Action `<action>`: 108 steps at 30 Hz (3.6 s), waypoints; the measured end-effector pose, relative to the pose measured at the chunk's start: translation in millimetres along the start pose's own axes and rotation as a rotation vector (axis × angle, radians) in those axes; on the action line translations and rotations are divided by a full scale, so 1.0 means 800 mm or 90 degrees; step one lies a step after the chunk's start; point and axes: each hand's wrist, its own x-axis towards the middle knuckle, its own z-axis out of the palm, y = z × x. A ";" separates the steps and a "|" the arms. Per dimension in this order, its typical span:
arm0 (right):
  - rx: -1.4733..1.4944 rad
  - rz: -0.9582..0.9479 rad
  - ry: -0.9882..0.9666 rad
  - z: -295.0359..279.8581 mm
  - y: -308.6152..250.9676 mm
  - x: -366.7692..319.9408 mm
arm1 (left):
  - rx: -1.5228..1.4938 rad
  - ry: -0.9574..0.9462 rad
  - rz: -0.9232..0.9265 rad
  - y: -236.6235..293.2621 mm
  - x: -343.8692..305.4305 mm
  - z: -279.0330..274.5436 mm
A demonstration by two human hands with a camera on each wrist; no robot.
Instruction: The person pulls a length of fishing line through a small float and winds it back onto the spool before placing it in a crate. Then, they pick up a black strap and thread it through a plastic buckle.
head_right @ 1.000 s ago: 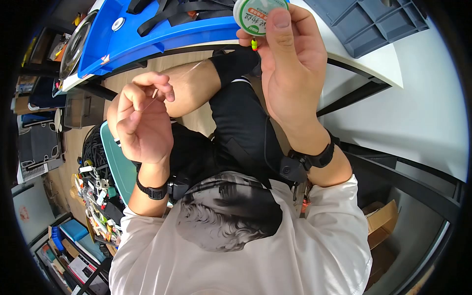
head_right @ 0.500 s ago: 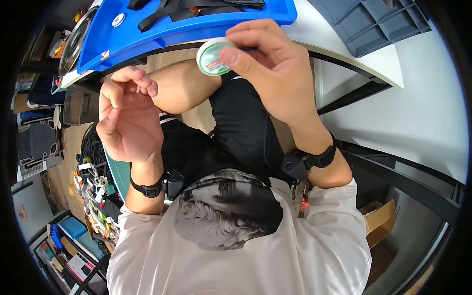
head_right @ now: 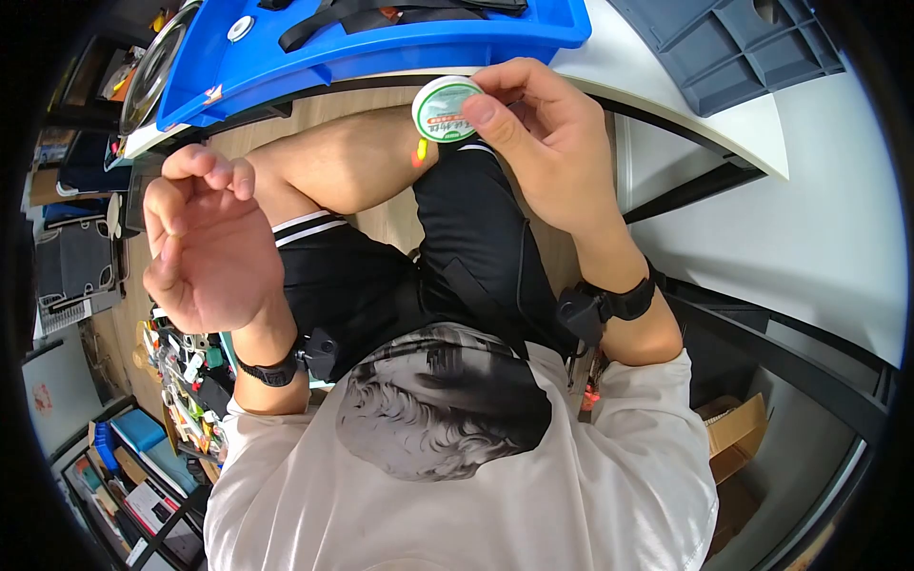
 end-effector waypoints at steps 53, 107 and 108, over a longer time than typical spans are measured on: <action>-0.164 -0.193 -0.273 0.048 -0.020 0.002 | 0.085 -0.094 0.031 0.032 0.104 -0.037; -0.143 -0.302 -0.117 0.085 -0.163 0.053 | 0.310 -0.229 0.216 0.127 0.183 0.102; -0.142 -0.302 -0.118 0.086 -0.164 0.052 | 0.311 -0.225 0.211 0.127 0.182 0.104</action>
